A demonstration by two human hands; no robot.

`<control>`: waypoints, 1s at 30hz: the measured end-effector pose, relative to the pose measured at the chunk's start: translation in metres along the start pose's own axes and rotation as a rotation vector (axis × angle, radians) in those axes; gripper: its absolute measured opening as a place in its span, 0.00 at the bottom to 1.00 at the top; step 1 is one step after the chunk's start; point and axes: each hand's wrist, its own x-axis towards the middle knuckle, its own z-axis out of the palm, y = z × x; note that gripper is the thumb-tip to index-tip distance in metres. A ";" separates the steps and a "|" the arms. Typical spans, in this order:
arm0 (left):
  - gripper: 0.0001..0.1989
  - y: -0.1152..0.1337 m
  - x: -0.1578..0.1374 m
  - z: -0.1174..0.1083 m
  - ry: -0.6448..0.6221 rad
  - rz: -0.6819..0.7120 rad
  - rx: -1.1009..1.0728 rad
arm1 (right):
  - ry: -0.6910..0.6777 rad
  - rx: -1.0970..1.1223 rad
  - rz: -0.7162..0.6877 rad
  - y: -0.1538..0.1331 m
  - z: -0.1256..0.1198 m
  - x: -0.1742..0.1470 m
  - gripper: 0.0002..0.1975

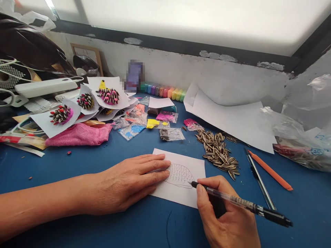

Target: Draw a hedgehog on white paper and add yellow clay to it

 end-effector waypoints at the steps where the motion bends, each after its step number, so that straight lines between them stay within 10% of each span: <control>1: 0.16 0.000 0.000 0.000 -0.003 -0.001 0.002 | 0.004 -0.015 0.012 0.001 -0.001 0.000 0.08; 30: 0.17 0.000 0.001 0.000 -0.023 -0.016 -0.007 | -0.029 -0.058 -0.026 -0.003 0.002 0.002 0.10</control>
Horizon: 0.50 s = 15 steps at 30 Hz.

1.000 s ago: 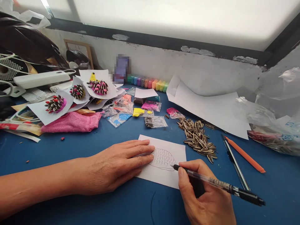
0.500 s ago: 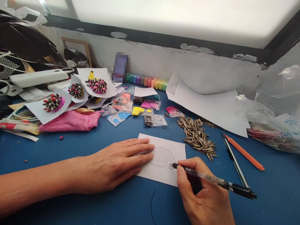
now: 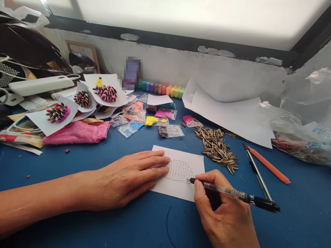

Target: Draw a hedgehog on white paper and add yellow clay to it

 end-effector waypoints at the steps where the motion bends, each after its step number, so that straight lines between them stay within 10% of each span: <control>1: 0.17 0.000 0.000 0.000 0.002 0.001 0.003 | 0.006 0.000 -0.007 0.000 0.000 0.000 0.09; 15: 0.18 -0.001 -0.002 0.001 -0.003 0.007 0.004 | -0.006 0.001 0.122 0.000 -0.003 0.003 0.12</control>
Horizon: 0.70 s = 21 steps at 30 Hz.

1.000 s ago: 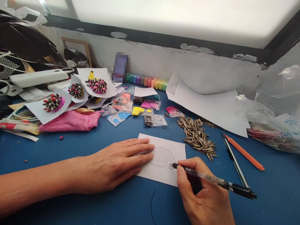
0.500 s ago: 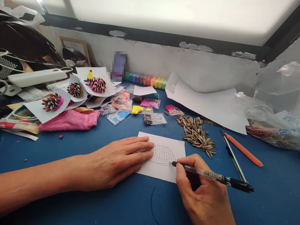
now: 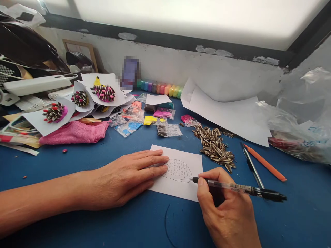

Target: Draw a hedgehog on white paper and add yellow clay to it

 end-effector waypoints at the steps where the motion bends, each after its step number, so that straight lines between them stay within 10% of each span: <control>1: 0.18 0.000 0.000 0.000 0.000 0.001 -0.002 | 0.004 -0.004 -0.006 0.000 0.000 0.000 0.12; 21: 0.17 0.002 0.002 -0.001 0.013 -0.006 -0.012 | 0.003 -0.039 -0.067 -0.001 -0.003 0.000 0.11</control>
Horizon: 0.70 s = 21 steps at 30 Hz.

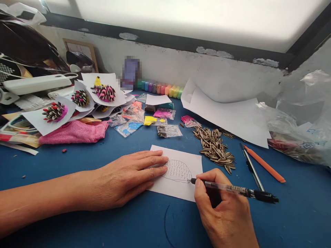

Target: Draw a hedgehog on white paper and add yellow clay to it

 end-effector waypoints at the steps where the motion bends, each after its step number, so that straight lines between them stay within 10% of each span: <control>1: 0.17 0.000 0.000 0.000 0.007 0.001 -0.005 | -0.004 0.003 0.000 0.000 0.000 0.000 0.12; 21: 0.18 0.000 -0.001 0.000 -0.001 0.012 0.015 | 0.017 -0.005 -0.033 0.003 -0.001 -0.001 0.11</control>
